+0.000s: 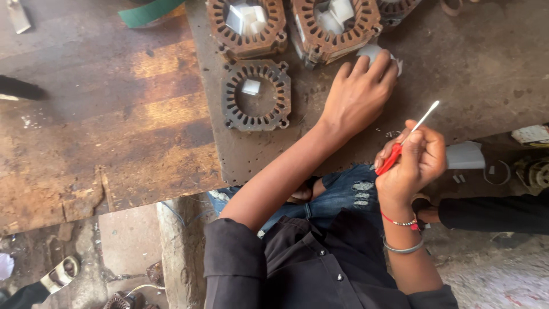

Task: The person folds small white paper pieces and places them into the slots of a circular metal motor stator. They then use a red-handled screwdriver to press and adjust the paper pieces within the stator slots.

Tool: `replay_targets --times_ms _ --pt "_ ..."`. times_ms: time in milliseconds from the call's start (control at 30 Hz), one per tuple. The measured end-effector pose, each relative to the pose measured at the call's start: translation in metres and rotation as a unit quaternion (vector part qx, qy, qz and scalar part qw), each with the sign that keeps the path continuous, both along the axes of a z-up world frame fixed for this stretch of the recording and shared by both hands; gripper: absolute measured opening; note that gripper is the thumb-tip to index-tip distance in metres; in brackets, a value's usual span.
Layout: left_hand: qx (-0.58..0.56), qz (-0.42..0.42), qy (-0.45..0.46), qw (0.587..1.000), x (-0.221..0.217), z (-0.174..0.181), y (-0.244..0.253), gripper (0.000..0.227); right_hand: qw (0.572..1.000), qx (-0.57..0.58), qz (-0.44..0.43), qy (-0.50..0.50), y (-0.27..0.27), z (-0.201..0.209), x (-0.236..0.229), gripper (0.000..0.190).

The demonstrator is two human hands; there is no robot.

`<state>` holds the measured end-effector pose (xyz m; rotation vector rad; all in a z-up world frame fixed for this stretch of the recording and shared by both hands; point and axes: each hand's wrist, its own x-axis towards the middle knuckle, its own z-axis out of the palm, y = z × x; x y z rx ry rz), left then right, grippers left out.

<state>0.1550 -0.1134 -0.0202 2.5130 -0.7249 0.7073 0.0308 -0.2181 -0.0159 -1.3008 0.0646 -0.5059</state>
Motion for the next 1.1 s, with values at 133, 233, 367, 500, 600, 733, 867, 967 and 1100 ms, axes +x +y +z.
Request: replay_targets --times_ms 133,233,367,500,600,733,867,967,1100 --pt "-0.029 0.001 0.024 0.999 0.000 0.002 0.002 0.039 1.000 0.003 -0.004 0.017 0.000 0.002 0.003 0.022" --pt "-0.068 -0.006 0.018 0.998 0.000 0.000 0.002 0.041 1.000 -0.001 0.013 0.011 -0.002 0.002 0.003 0.022" --pt "-0.119 -0.013 0.040 0.992 0.005 -0.003 0.006 0.036 1.000 0.016 0.002 0.026 -0.002 0.001 0.004 0.021" --pt "-0.152 -0.019 0.103 0.983 0.001 0.000 0.010 0.021 0.999 0.016 0.000 0.029 -0.001 0.003 0.004 0.022" --pt "-0.188 -0.028 0.105 0.976 -0.006 0.005 0.017 0.025 1.000 0.011 0.009 0.024 -0.002 0.004 0.003 0.024" --pt "-0.245 -0.060 0.120 0.960 -0.011 0.008 0.026 0.030 1.000 -0.011 0.024 0.003 -0.004 0.001 0.001 0.026" --pt "-0.185 -0.047 0.128 0.973 -0.008 0.004 0.021 0.017 1.000 -0.002 0.027 0.012 -0.007 -0.003 -0.005 0.028" --pt "-0.100 -0.024 0.103 0.989 -0.008 0.006 0.016 0.020 1.000 -0.004 0.024 0.000 -0.006 -0.005 -0.003 0.029" --pt "0.019 -0.035 0.107 0.993 -0.027 0.014 0.018 0.025 1.000 -0.008 0.023 0.000 -0.009 -0.009 -0.005 0.030"
